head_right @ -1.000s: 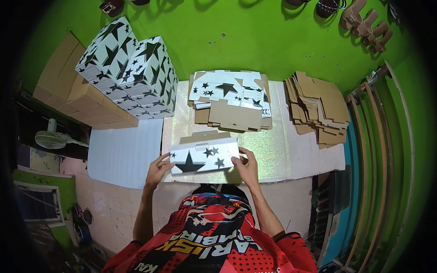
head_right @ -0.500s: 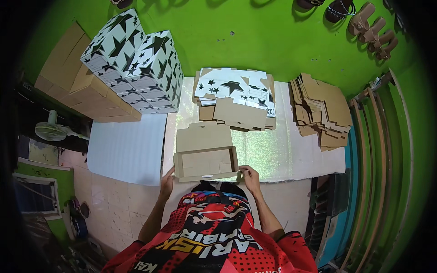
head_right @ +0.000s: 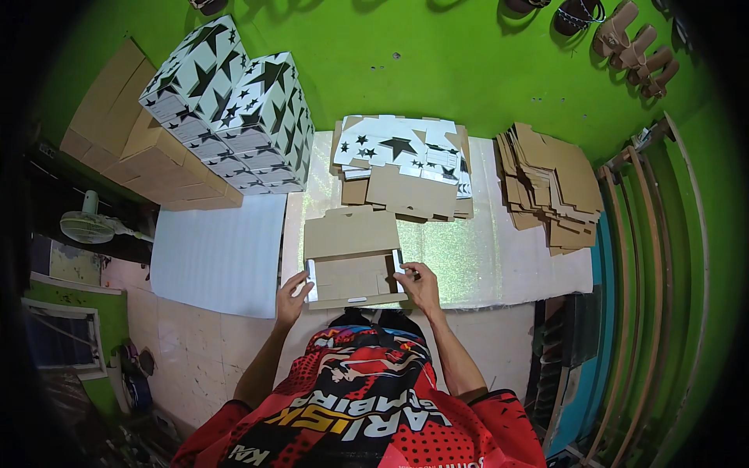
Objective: Manually folding flat cardboard components into finished shoe boxes.
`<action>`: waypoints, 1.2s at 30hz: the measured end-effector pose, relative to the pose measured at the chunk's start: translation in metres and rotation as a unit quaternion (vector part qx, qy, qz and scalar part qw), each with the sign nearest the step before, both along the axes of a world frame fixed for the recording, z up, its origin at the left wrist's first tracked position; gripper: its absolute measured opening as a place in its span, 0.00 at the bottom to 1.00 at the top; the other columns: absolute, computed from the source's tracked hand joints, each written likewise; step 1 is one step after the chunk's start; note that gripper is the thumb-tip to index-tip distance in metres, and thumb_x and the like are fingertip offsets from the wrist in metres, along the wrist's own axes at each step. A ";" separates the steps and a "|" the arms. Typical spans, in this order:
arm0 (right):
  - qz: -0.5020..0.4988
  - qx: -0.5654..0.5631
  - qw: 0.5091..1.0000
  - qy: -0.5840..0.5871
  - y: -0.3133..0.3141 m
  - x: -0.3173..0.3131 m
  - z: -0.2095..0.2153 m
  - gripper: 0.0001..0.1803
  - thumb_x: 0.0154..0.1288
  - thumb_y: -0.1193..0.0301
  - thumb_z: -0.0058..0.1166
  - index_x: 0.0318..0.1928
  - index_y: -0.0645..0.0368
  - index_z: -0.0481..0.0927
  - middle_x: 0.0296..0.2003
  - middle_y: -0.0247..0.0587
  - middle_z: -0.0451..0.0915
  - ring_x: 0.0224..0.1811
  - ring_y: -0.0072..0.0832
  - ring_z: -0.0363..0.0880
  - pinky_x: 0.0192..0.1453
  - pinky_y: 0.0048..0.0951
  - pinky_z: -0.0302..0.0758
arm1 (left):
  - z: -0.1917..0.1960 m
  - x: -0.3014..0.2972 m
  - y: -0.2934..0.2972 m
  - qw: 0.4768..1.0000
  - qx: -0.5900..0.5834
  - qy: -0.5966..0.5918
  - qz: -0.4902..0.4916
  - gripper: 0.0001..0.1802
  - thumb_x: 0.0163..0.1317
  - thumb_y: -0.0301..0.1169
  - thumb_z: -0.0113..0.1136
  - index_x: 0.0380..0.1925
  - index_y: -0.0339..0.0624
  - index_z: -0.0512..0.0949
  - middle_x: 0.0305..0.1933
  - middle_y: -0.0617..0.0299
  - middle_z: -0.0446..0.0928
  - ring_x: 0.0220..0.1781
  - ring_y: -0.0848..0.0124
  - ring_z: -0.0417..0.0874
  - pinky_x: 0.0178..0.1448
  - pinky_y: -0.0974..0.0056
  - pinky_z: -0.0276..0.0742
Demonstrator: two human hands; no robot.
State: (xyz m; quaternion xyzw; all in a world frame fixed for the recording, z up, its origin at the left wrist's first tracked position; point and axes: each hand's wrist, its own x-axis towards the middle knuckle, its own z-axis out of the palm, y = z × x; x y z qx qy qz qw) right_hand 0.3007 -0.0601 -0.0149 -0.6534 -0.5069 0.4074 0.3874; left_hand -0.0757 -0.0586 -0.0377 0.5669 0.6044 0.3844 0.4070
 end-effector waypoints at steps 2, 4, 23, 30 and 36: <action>0.007 0.001 0.999 -0.043 0.002 -0.003 0.000 0.18 0.63 0.63 0.75 0.48 0.59 0.87 0.36 0.37 0.82 0.35 0.26 0.79 0.41 0.29 0.77 | 0.003 0.001 0.001 1.000 0.019 0.014 -0.004 0.24 0.70 0.37 0.72 0.61 0.38 0.84 0.60 0.50 0.86 0.65 0.62 0.84 0.70 0.60 0.75; 0.010 0.019 0.998 -0.053 0.002 -0.002 0.002 0.18 0.63 0.63 0.75 0.47 0.61 0.86 0.34 0.34 0.81 0.34 0.24 0.78 0.40 0.29 0.77 | 0.008 0.002 0.003 0.999 0.036 0.027 -0.009 0.24 0.69 0.37 0.72 0.61 0.37 0.84 0.58 0.49 0.87 0.63 0.62 0.85 0.68 0.60 0.77; 0.229 -0.013 0.943 -0.240 -0.026 0.035 0.026 0.53 0.53 0.40 0.75 0.78 0.39 0.70 0.79 0.38 0.65 0.65 0.48 0.82 0.68 0.48 0.82 | 0.031 -0.029 0.003 0.959 0.031 0.165 -0.227 0.49 0.53 0.38 0.83 0.77 0.54 0.71 0.87 0.42 0.50 0.86 0.46 0.56 0.83 0.47 0.62; 0.126 0.016 0.982 -0.143 -0.022 0.016 0.013 0.39 0.60 0.47 0.75 0.68 0.51 0.80 0.68 0.44 0.76 0.61 0.44 0.84 0.63 0.42 0.83 | -0.013 -0.027 0.001 0.978 0.083 0.123 -0.150 0.44 0.55 0.42 0.84 0.73 0.52 0.76 0.86 0.39 0.51 0.86 0.45 0.57 0.82 0.47 0.64; 0.033 0.017 0.999 -0.026 -0.009 0.016 -0.005 0.28 0.63 0.59 0.77 0.57 0.61 0.83 0.54 0.46 0.81 0.55 0.37 0.84 0.59 0.37 0.83 | -0.002 -0.006 0.010 0.999 -0.026 0.023 -0.018 0.50 0.58 0.41 0.82 0.79 0.46 0.66 0.87 0.40 0.51 0.87 0.46 0.53 0.81 0.45 0.63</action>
